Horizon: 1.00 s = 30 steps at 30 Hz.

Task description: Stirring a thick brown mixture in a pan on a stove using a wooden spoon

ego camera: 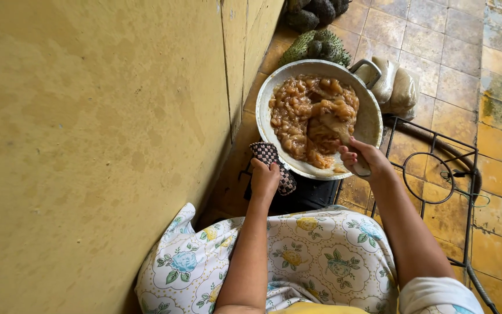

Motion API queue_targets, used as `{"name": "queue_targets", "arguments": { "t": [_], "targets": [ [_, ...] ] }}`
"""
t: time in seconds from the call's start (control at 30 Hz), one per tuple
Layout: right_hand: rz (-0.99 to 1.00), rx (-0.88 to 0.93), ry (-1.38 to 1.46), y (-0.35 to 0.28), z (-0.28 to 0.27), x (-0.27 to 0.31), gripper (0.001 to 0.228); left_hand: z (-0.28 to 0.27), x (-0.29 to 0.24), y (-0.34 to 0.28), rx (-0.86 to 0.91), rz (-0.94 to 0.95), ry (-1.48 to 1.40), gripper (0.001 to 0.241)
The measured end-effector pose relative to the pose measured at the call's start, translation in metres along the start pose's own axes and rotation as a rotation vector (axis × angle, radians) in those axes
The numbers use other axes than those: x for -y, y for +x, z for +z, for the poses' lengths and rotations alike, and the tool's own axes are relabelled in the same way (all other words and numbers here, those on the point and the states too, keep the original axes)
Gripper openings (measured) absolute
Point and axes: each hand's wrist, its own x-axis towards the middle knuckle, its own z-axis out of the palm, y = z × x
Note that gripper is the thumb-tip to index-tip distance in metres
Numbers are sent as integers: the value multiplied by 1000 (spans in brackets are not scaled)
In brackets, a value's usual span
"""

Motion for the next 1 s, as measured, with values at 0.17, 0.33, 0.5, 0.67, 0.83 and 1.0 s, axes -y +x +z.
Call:
{"name": "queue_targets", "arguments": {
  "t": [0.17, 0.33, 0.5, 0.67, 0.83, 1.0],
  "targets": [
    [-33, -67, -87, -50, -5, 1, 25, -1, -3, -5, -8, 19, -19, 55],
    [-155, -263, -466, -92, 23, 0, 23, 4, 5, 3, 8, 33, -12, 59],
    [-350, -456, -989, -72, 1, 2, 41, 8, 13, 9, -3, 45, -13, 63],
    [-351, -634, -1727, -52, 44, -6, 45, 5, 9, 3, -1, 53, -17, 59],
    [-88, -775, -2419, -55, 40, 1, 41, 1, 8, 3, 20, 35, -5, 60],
    [-582, -1014, -2542, -91, 54, 2, 54, -2, 2, -3, 44, 35, -15, 64]
  ]
}}
